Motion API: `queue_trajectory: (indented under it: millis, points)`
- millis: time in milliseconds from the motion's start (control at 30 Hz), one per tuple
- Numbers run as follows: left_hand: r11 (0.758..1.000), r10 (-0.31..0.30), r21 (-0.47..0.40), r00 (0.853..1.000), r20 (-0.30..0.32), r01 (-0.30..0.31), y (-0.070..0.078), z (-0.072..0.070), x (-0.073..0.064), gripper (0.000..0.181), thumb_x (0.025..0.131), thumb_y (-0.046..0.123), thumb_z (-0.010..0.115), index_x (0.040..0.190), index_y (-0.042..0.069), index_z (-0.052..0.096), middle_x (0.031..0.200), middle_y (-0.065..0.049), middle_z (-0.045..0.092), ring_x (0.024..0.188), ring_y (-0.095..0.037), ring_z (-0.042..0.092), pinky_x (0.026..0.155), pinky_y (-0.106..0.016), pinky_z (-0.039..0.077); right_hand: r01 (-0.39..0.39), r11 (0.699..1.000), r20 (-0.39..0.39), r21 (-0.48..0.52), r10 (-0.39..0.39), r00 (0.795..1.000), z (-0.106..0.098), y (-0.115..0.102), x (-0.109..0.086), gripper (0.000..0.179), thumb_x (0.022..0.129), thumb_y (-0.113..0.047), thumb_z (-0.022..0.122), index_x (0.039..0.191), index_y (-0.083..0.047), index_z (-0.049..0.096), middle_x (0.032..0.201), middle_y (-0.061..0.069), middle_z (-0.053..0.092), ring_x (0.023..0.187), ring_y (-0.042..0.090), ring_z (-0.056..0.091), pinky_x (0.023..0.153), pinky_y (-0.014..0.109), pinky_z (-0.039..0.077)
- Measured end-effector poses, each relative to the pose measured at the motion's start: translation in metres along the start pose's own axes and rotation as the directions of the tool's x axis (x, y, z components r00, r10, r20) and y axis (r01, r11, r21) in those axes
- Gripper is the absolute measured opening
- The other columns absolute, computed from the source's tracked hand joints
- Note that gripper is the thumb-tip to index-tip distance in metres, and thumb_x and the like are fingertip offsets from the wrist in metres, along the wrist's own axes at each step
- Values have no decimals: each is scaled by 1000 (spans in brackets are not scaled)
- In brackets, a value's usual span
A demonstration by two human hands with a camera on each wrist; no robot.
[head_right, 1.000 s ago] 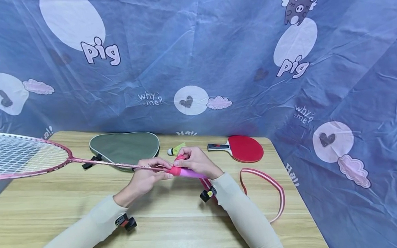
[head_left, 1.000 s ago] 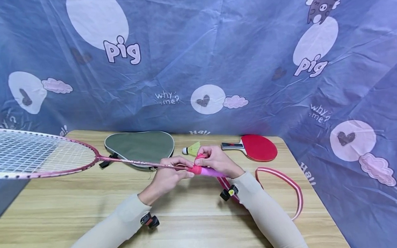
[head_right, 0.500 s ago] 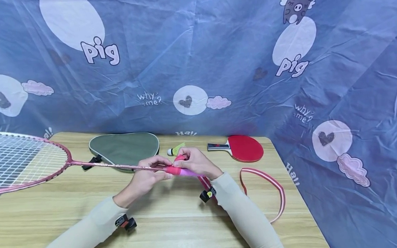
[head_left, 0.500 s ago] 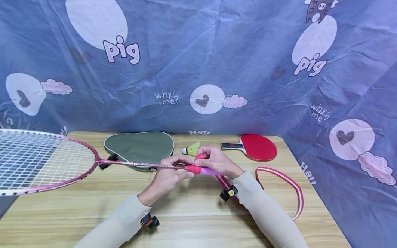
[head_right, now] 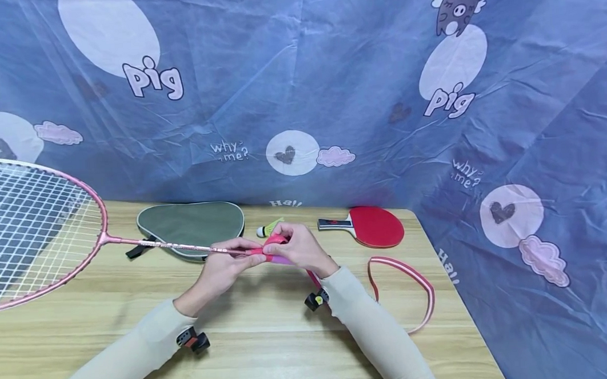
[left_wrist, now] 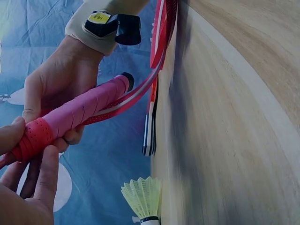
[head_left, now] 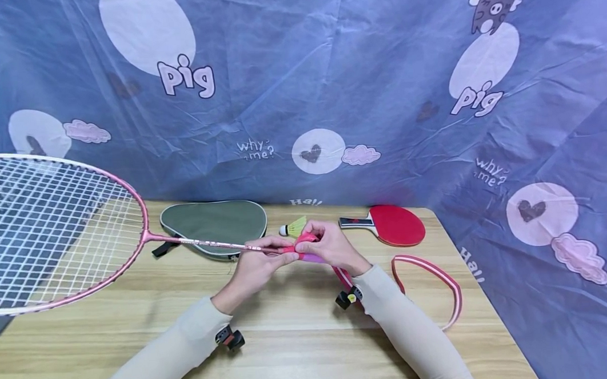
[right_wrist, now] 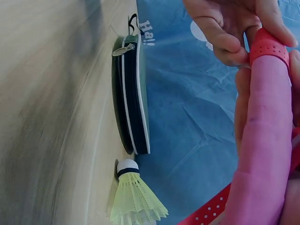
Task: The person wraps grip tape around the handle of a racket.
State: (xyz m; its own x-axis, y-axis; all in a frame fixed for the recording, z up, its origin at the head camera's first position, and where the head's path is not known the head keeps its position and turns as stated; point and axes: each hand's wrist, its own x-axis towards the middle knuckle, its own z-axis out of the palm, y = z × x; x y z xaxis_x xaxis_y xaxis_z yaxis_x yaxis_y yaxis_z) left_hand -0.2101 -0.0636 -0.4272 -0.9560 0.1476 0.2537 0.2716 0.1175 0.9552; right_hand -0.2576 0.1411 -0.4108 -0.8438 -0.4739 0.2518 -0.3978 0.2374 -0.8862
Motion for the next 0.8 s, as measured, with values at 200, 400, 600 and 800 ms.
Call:
queue_trajectory:
  millis: [200, 400, 600, 800]
  points:
    - [1000, -5, -27, 1000, -22, 5, 2, 0, 0, 24, 78, 10, 86, 100, 5, 77, 108, -14, 77, 87, -6, 71, 80, -21, 59, -5, 1000, 10, 5, 5, 1000, -4, 0, 1, 13, 84, -8, 80, 88, -2, 69, 71, -8, 65, 62, 5, 50, 55, 20, 40]
    - [998, 3, -66, 1000, -12, -4, 4, -2, -1, 27, 76, 4, 86, 101, 2, 76, 108, -17, 75, 85, -7, 71, 78, -22, 60, -34, 999, -1, -6, 34, 999, -6, 0, 2, 14, 83, -8, 80, 87, -1, 68, 69, -9, 63, 62, 5, 51, 56, 20, 40]
    - [998, 33, -63, 999, 13, -32, 4, -5, -2, 29, 73, 0, 86, 101, 3, 78, 102, -18, 75, 86, -10, 69, 78, -22, 60, -64, 998, 9, 6, 64, 998, -6, 1, 3, 15, 85, -9, 78, 87, -2, 66, 70, -7, 64, 64, 6, 53, 58, 20, 42]
    - [991, 127, 30, 990, 69, -129, 3, -7, -3, 30, 73, -1, 85, 101, 9, 80, 100, -10, 77, 94, -12, 67, 81, -22, 58, -85, 996, 81, 10, 83, 993, -11, 2, 2, 13, 87, -10, 75, 90, -2, 65, 71, -7, 66, 63, 6, 54, 57, 20, 45]
